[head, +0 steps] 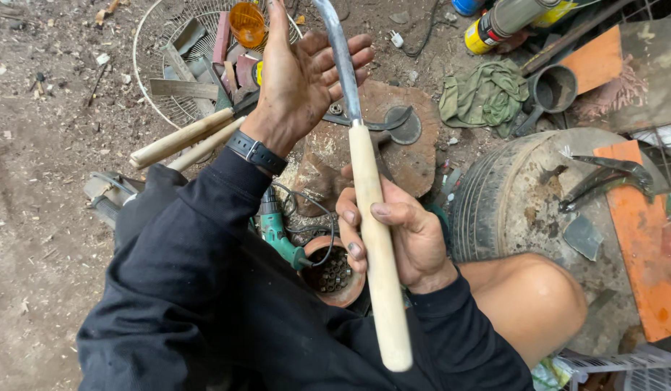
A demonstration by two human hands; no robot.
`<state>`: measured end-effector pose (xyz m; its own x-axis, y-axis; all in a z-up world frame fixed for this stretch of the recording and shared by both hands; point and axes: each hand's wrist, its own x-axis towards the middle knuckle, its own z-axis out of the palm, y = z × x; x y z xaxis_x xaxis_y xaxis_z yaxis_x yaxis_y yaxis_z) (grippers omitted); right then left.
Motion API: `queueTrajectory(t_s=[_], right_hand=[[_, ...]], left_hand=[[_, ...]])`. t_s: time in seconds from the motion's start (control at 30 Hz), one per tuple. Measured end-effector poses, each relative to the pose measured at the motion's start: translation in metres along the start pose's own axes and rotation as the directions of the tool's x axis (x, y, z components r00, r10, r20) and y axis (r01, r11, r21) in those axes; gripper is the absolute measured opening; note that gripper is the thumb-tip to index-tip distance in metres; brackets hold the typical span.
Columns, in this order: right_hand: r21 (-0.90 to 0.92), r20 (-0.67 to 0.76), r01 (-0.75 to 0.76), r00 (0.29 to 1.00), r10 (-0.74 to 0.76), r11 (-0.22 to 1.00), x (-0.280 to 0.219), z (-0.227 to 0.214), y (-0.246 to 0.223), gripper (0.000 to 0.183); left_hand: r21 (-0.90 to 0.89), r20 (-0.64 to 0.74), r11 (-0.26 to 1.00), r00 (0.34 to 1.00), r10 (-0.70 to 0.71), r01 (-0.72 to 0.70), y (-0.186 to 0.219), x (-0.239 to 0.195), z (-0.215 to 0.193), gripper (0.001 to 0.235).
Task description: The person assembles a sickle by inserting a curved metal blade into a wooden handle. They use a hammer to secure the blade, a power drill to create a hole in the handle, and a chisel to shape the wood. The process is repeated for a second handle.
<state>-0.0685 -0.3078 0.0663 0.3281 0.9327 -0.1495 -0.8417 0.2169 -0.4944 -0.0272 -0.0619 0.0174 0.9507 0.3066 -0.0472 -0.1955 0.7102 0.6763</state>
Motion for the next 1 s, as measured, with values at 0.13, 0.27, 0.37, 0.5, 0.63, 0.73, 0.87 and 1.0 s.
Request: queueTrajectory(t_s=[0.13, 0.27, 0.37, 0.5, 0.63, 0.73, 0.87, 1.0], right_hand=[[0.106, 0.048, -0.008, 0.999, 0.003, 0.994, -0.001, 0.003, -0.001, 0.058], [0.111, 0.09, 0.024, 0.995, -0.034, 0.994, 0.0, 0.002, -0.003, 0.061], [0.12, 0.105, 0.054, 0.992, -0.066, 0.991, -0.002, 0.003, -0.006, 0.064], [0.114, 0.058, 0.079, 0.995, -0.086, 0.99, 0.0, -0.002, -0.01, 0.07], [0.019, 0.012, 0.104, 0.994, -0.104, 0.994, -0.001, -0.01, -0.01, 0.067], [-0.089, 0.0, 0.155, 0.988, -0.155, 0.984, 0.005, -0.017, -0.012, 0.063], [-0.163, -0.03, 0.194, 0.979, -0.201, 0.967, 0.006, -0.033, -0.016, 0.06], [-0.209, -0.064, 0.203, 0.973, -0.22, 0.957, 0.006, -0.046, -0.018, 0.059]], left_hand=[[0.022, -0.028, 1.0, 0.999, -0.017, 0.018, -0.008, 0.003, -0.007, 0.116], [0.011, -0.037, 0.999, 0.998, -0.048, 0.048, -0.014, 0.006, -0.008, 0.114], [-0.023, -0.053, 0.997, 0.996, -0.075, 0.073, -0.014, 0.003, -0.006, 0.112], [-0.045, -0.15, 0.995, 0.984, -0.093, 0.087, -0.013, -0.001, -0.005, 0.106], [0.053, -0.287, 0.991, 0.953, -0.1, 0.121, -0.014, -0.012, -0.001, 0.088], [0.197, -0.272, 0.961, 0.952, -0.139, 0.196, -0.014, -0.023, 0.009, 0.071], [0.257, -0.158, 0.944, 0.973, -0.171, 0.207, -0.012, -0.031, 0.018, 0.048], [0.265, -0.086, 0.948, 0.984, -0.159, 0.176, -0.005, -0.034, 0.023, 0.033]])
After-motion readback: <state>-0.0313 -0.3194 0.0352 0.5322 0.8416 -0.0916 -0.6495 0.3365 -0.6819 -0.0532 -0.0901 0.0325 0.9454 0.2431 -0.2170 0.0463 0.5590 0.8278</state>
